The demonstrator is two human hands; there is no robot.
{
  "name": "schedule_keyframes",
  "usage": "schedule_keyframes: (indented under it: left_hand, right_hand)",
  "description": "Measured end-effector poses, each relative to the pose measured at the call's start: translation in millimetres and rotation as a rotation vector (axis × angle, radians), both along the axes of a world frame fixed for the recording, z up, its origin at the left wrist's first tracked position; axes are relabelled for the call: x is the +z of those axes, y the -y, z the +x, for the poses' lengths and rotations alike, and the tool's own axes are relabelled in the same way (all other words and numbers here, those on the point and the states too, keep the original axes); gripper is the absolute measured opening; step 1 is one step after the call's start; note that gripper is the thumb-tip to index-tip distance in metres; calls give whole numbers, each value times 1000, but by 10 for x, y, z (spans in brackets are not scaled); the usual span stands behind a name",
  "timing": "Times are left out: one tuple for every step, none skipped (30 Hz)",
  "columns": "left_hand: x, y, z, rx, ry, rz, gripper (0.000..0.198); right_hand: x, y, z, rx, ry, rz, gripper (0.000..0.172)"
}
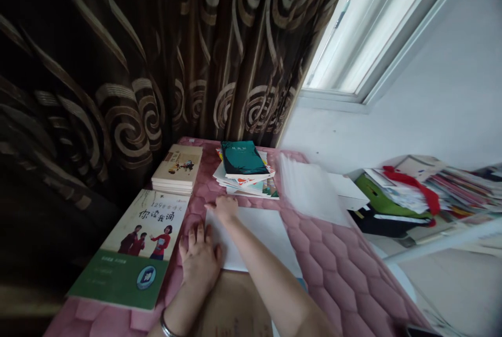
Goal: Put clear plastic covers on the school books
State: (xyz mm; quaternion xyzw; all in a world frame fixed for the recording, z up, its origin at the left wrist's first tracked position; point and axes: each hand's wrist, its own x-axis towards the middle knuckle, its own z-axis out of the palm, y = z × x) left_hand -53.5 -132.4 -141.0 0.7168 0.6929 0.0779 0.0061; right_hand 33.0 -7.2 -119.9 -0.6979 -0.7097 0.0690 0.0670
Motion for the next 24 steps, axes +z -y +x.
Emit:
schedule_keyframes:
  left_hand:
    - [3, 0, -1, 7, 3, 2, 52]
    - [6, 1, -3, 14, 7, 2, 52]
    - [9, 2, -4, 16, 10, 1, 52]
    - [11, 2, -6, 16, 12, -2, 51]
    - [14, 3, -7, 13, 13, -7, 51]
    - [17, 2, -7, 12, 11, -10, 50]
    - [20, 2, -7, 9, 6, -8, 49]
    - [22, 1, -5, 6, 1, -2, 49]
    - [24, 0, -3, 4, -4, 4, 49]
    - [25, 0, -1, 2, -8, 7, 49]
    - [26, -1, 1, 0, -9, 6, 49]
    - [25, -1, 3, -2, -8, 3, 49]
    - [24, -1, 3, -3, -7, 0, 48]
    - [22, -1, 2, -3, -5, -1, 48]
    - [20, -1, 0, -2, -4, 0, 48]
    - [16, -1, -3, -1, -3, 4, 48]
    - [13, 0, -7, 1, -2, 8, 48]
    - [9, -1, -11, 1, -1, 11, 49]
    - [6, -1, -14, 1, 0, 13, 49]
    - [4, -1, -17, 0, 0, 13, 49]
    - [4, -1, -18, -2, -1, 13, 49]
    - [6, -1, -18, -5, -4, 14, 49]
    - [11, -1, -17, -2, -9, 14, 50]
    - [18, -1, -16, 1, -15, 13, 50]
  right_hand:
    - [8, -57, -1, -3, 3, -8, 55]
    - [14, -86, -1, -2, 5, -14, 55]
    - [18, -85, 0, 3, 7, -20, 54]
    - [19, -57, 3, 12, 8, -26, 52]
    - [17, -6, 8, 27, 7, -32, 50]
    - [14, 61, 14, 45, 7, -40, 48]
    - [9, 132, 23, 65, 5, -50, 46]
    - [5, 199, 33, 84, 4, -58, 45]
    - [2, 251, 44, 97, 4, -64, 44]
    - [1, 281, 52, 104, 3, -68, 44]
    - [2, 284, 58, 106, 3, -69, 45]
    - [6, 260, 60, 104, 3, -68, 46]
    - [13, 212, 57, 96, 4, -65, 47]
    - [20, 145, 49, 83, 5, -60, 48]
    - [28, 71, 35, 66, 6, -54, 49]
    - [35, -2, 18, 48, 7, -48, 49]
    - [39, -64, -3, 31, 9, -43, 49]
    - [40, -106, -27, 17, 9, -38, 49]
    - [36, -122, -50, 7, 8, -34, 49]
    - [27, -111, -71, 2, 7, -27, 47]
    - [13, -74, -87, -1, 4, -18, 45]
    - [-6, -15, -94, -1, 1, -5, 43]
    - [-27, 60, -88, 0, -2, 10, 41]
    - [-49, 144, -65, 5, -5, 22, 39]
